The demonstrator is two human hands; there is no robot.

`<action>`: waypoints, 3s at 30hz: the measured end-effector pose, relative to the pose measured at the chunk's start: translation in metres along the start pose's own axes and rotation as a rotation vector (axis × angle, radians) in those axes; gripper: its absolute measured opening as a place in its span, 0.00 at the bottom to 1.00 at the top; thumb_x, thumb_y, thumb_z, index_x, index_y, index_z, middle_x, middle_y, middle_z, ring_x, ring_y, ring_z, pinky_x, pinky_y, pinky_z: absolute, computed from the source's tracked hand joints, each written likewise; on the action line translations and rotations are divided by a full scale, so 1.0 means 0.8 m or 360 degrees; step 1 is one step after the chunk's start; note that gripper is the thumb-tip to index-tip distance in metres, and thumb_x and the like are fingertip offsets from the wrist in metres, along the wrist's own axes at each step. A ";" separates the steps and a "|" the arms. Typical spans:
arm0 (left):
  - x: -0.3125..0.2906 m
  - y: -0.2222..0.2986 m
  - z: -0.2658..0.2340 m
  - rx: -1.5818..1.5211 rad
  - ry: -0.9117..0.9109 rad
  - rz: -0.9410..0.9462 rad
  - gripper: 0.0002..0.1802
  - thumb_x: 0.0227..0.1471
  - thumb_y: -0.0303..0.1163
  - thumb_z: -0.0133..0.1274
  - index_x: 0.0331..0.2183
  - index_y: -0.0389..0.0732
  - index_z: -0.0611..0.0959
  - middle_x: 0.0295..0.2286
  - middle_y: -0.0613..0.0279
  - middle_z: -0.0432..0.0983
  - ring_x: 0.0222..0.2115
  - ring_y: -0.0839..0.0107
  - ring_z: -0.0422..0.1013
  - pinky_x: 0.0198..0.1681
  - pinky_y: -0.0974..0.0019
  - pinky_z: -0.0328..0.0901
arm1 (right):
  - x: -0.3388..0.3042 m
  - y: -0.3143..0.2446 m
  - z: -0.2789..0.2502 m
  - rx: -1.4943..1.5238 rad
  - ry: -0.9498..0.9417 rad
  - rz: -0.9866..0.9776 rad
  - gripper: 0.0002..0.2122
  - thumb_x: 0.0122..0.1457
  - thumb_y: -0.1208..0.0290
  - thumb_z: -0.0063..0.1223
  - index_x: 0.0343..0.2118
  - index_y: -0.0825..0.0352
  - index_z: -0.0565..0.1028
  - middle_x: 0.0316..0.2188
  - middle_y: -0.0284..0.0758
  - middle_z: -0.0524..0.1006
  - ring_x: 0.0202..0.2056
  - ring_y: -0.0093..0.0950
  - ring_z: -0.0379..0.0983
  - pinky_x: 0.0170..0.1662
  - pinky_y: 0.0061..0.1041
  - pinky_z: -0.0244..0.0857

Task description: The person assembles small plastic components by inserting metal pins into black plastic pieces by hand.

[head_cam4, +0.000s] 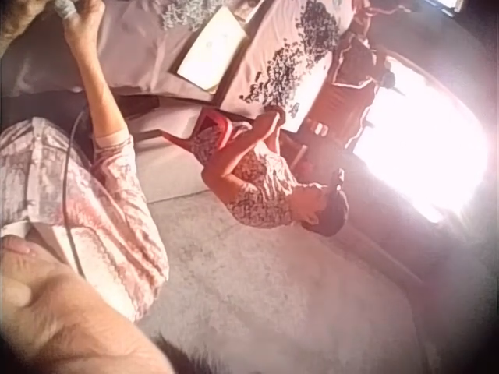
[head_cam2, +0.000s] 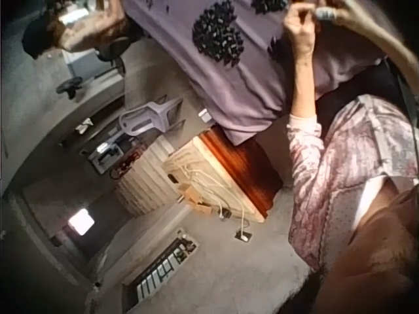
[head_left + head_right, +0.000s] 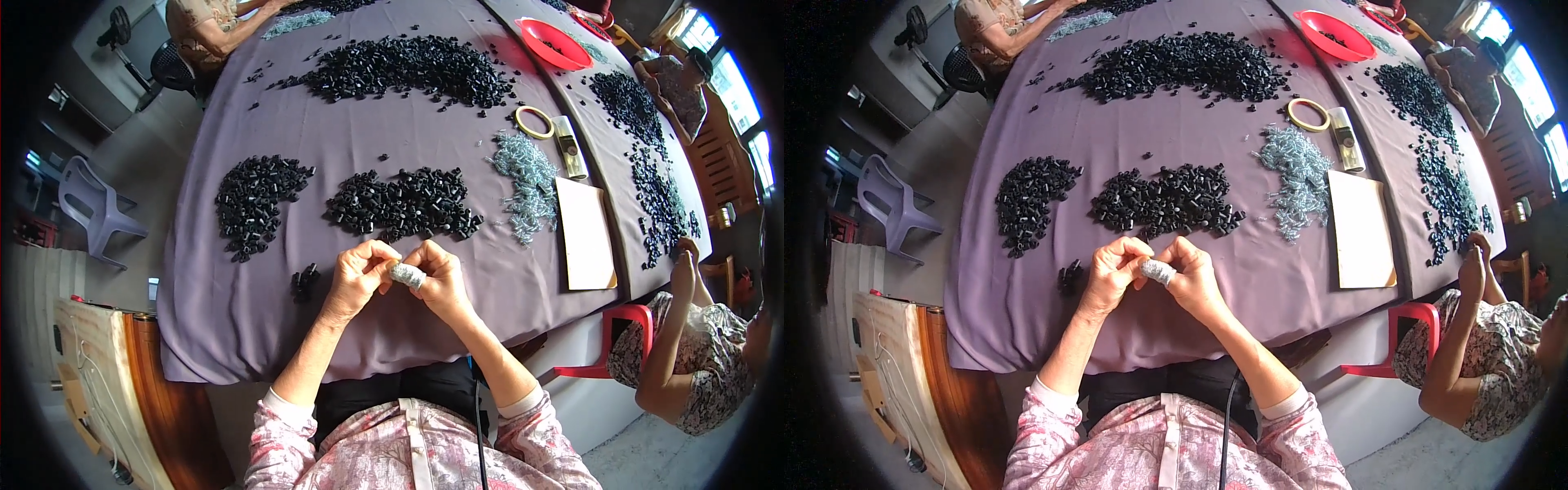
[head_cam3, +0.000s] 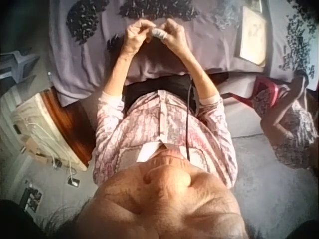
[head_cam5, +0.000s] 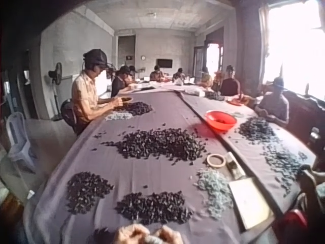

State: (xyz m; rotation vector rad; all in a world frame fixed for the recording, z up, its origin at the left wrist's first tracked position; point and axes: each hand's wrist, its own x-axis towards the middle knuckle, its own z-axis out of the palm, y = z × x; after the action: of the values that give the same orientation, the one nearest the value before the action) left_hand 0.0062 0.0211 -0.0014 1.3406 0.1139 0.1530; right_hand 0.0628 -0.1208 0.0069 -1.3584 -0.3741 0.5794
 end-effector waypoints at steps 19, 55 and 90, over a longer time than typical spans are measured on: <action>0.000 -0.002 0.000 -0.0663 -0.0210 -0.0295 0.08 0.48 0.29 0.53 0.32 0.39 0.74 0.23 0.66 0.70 0.19 0.80 0.67 0.19 0.75 0.62 | -0.004 -0.005 -0.004 0.0035 0.0018 0.0046 0.13 0.48 0.71 0.60 0.22 0.64 0.63 0.16 0.23 0.65 0.18 0.11 0.58 0.19 0.13 0.52; 0.001 -0.006 -0.006 -0.0941 -0.0074 -0.0406 0.04 0.47 0.24 0.53 0.29 0.39 0.75 0.21 0.63 0.72 0.16 0.79 0.66 0.17 0.76 0.60 | 0.067 -0.084 -0.077 -0.1414 0.0192 -0.0751 0.06 0.46 0.82 0.54 0.28 0.67 0.72 0.20 0.31 0.71 0.24 0.18 0.67 0.26 0.19 0.61; 0.000 -0.001 0.011 0.0019 0.0066 0.0018 0.03 0.53 0.24 0.45 0.31 0.38 0.74 0.18 0.70 0.69 0.15 0.85 0.61 0.16 0.79 0.58 | 0.000 0.001 -0.005 0.0058 0.0032 0.0002 0.06 0.53 0.74 0.52 0.25 0.69 0.68 0.20 0.31 0.72 0.18 0.16 0.67 0.20 0.14 0.63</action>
State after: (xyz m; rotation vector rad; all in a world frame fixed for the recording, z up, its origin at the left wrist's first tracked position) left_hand 0.0075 0.0128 -0.0001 1.3505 0.1423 0.1897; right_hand 0.0653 -0.1235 0.0058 -1.3287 -0.3447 0.5706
